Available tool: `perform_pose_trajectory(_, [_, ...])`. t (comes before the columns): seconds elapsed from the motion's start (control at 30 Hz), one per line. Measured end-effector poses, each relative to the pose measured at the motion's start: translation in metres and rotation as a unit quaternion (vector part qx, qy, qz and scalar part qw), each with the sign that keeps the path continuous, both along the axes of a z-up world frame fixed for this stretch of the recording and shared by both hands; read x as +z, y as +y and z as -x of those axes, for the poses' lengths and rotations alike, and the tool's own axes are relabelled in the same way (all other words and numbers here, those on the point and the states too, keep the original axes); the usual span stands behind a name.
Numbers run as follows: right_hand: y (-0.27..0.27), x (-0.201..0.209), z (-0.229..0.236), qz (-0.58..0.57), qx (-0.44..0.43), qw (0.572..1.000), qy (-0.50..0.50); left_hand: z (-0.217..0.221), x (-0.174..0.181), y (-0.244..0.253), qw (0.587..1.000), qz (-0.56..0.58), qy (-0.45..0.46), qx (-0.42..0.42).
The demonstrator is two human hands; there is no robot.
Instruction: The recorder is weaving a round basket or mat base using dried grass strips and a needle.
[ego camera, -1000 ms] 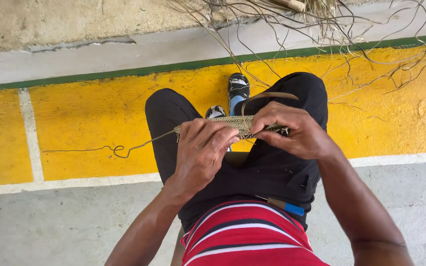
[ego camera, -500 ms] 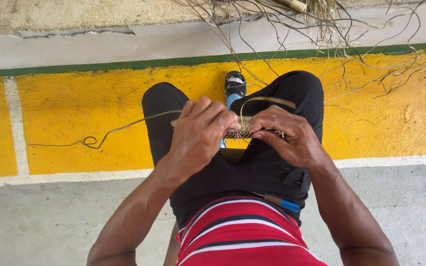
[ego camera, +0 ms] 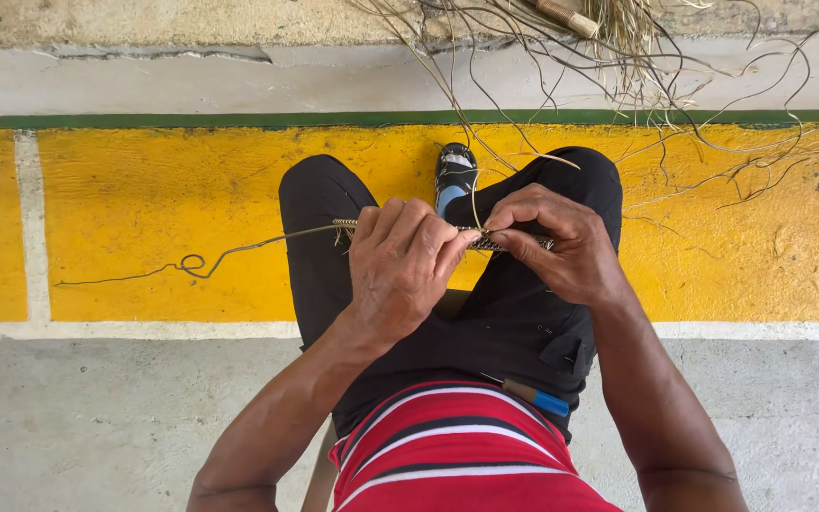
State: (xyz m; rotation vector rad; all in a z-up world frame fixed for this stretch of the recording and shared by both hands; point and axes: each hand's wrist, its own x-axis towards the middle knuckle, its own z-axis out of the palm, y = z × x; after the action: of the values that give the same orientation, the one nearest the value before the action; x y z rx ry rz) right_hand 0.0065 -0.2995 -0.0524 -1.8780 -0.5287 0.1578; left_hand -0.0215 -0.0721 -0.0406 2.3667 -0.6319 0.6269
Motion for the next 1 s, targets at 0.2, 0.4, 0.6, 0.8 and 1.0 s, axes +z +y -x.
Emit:
perform_pose_trajectory(0.2, [-0.009,-0.007,-0.006,-0.075,0.050,0.993,0.073,-0.003,0.013,0.010,0.997,0.013,0.070,-0.014])
perform_pose_trajectory(0.4, [0.015,0.020,-0.042,0.071,0.067,0.995,-0.001,-0.007,0.011,0.013,0.996,-0.027,0.062,-0.057])
perform_pose_trajectory(0.6, [0.015,0.001,-0.035,-0.009,0.007,0.998,0.056,-0.015,0.011,0.014,0.992,0.020,0.106,-0.066])
perform_pose_trajectory(0.8, [-0.003,-0.006,-0.031,-0.148,-0.070,0.986,0.031,-0.027,-0.003,0.009,0.991,0.028,0.116,-0.055])
perform_pose_trajectory(1.0, [-0.017,0.021,0.012,-0.288,0.100,0.951,0.039,-0.039,0.007,0.007,0.992,0.017,0.095,-0.081])
